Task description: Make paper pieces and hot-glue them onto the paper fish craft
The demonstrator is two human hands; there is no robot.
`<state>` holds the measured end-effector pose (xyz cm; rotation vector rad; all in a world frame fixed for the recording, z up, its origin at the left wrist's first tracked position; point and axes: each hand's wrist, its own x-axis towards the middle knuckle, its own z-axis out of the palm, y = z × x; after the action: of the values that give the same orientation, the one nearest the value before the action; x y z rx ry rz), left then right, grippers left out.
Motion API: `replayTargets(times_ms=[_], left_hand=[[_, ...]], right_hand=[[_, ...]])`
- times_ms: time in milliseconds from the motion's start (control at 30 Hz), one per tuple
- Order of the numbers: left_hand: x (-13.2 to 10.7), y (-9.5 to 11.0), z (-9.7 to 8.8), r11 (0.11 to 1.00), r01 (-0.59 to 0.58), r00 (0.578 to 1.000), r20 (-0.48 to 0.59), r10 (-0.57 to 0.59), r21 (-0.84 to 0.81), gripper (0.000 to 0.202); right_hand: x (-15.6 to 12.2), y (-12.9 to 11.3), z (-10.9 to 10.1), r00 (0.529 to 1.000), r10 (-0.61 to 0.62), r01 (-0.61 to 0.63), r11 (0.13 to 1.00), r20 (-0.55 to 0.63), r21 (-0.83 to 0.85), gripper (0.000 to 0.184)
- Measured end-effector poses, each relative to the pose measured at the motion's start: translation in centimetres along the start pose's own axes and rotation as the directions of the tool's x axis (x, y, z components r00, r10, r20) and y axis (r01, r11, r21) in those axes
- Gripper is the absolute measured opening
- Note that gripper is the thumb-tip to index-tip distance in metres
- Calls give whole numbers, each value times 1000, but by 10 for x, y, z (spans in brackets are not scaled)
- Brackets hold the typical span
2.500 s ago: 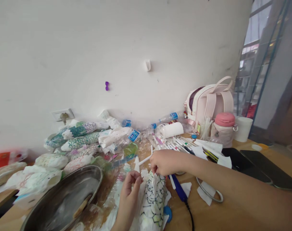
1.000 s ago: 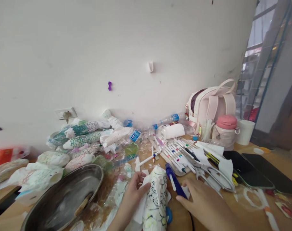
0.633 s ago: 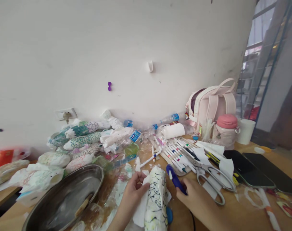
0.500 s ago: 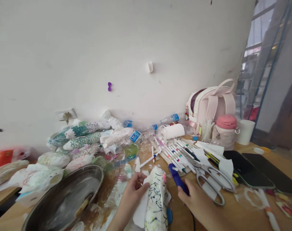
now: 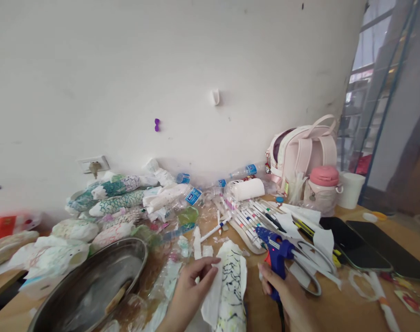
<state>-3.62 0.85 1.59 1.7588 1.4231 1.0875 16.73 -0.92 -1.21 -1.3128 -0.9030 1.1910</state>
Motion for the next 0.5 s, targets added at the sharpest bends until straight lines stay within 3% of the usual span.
replayTargets(times_ms=[200, 500], left_hand=[[-10, 4, 4, 993, -115, 991, 61, 116, -12, 30], [-10, 6, 4, 999, -36, 996, 81, 39, -36, 30]], right_hand=[[-1, 4, 7, 998, -23, 18, 996, -51, -92, 39], [2, 11, 5, 998, 37, -39, 998, -45, -54, 30]])
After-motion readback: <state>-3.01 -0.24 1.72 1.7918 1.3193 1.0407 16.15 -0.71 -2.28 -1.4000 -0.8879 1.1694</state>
